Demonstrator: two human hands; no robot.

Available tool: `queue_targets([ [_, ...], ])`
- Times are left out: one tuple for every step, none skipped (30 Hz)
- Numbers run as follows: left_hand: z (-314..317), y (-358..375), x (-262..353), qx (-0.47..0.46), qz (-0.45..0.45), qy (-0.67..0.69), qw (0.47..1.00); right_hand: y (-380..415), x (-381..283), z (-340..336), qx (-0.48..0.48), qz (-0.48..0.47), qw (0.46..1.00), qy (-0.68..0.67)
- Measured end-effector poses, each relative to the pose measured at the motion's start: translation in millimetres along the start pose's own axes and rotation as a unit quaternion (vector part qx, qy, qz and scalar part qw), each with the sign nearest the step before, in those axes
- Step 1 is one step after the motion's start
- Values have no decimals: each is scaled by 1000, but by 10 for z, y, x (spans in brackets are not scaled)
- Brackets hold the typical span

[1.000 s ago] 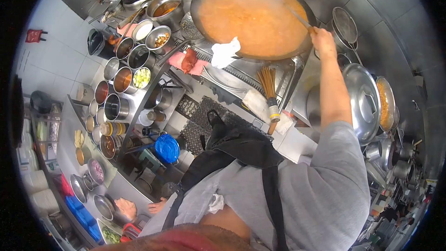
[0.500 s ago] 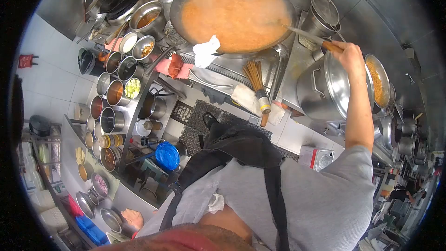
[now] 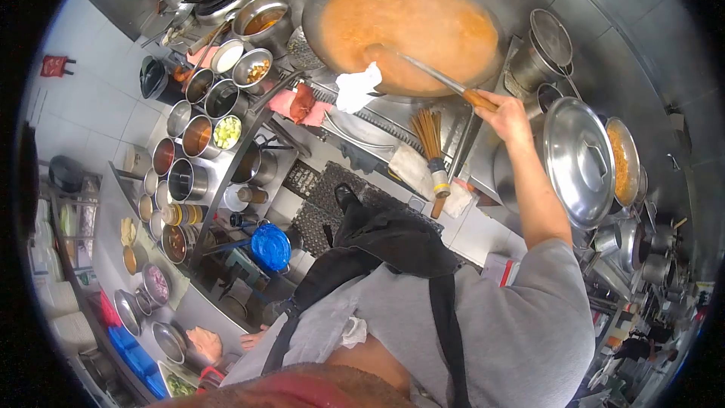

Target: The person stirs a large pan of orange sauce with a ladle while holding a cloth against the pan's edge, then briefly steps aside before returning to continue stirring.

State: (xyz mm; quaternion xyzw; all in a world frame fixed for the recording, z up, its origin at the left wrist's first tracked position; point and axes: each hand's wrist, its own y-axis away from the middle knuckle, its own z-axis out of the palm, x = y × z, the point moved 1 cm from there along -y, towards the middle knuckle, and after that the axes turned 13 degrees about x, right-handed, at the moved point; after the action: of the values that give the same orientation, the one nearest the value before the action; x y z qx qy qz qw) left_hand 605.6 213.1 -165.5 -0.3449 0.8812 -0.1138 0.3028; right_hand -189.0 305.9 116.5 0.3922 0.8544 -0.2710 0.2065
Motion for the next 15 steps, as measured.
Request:
queue_targets([
  [-14, 0, -1, 5, 1, -4, 1000, -57, -34, 118, 7, -11, 1000, 1],
  [-22, 1, 2, 4, -2, -4, 1000, -125, -161, 195, 6, -14, 1000, -1],
  [-31, 0, 3, 3, -2, -4, 1000, -194, -311, 266, -9, 13, 1000, 21],
  [-52, -4, 0, 3, -1, -4, 1000, -267, -406, 327, -23, 41, 998, 44],
  [-57, -4, -6, 2, -3, -6, 1000, -369, -390, 454, -15, 39, 998, 52],
  [-63, -2, -10, -1, 1, -1, 1000, -466, -395, 566, -17, 36, 998, 51],
  [-68, 1, -12, -4, 4, 3, 1000, -559, -433, 662, 5, 17, 999, 50],
  [-72, 1, -13, -6, 0, 2, 1000, -665, -478, 741, 27, -3, 998, 50],
  [-73, -6, -24, -12, 8, 8, 1000, -772, -515, 809, 20, 9, 998, 55],
  [-87, -12, -35, -18, 16, 13, 1000, -873, -556, 872, 17, 7, 998, 55],
  [-99, -17, -39, -20, 14, 11, 1000, -968, -586, 933, 27, 6, 998, 58],
  [-109, -20, -33, -27, 16, 16, 999, -1064, -603, 989, 37, 5, 997, 61],
  [-131, -22, -33, -33, 17, 21, 999, -1160, -603, 1050, 35, 3, 998, 61],
  [-139, -18, -44, -34, 16, 20, 999, -1251, -588, 1112, 53, -6, 996, 76],
  [-148, -17, -44, -34, 17, 21, 999, -1338, -573, 1163, 73, -15, 993, 90],
])
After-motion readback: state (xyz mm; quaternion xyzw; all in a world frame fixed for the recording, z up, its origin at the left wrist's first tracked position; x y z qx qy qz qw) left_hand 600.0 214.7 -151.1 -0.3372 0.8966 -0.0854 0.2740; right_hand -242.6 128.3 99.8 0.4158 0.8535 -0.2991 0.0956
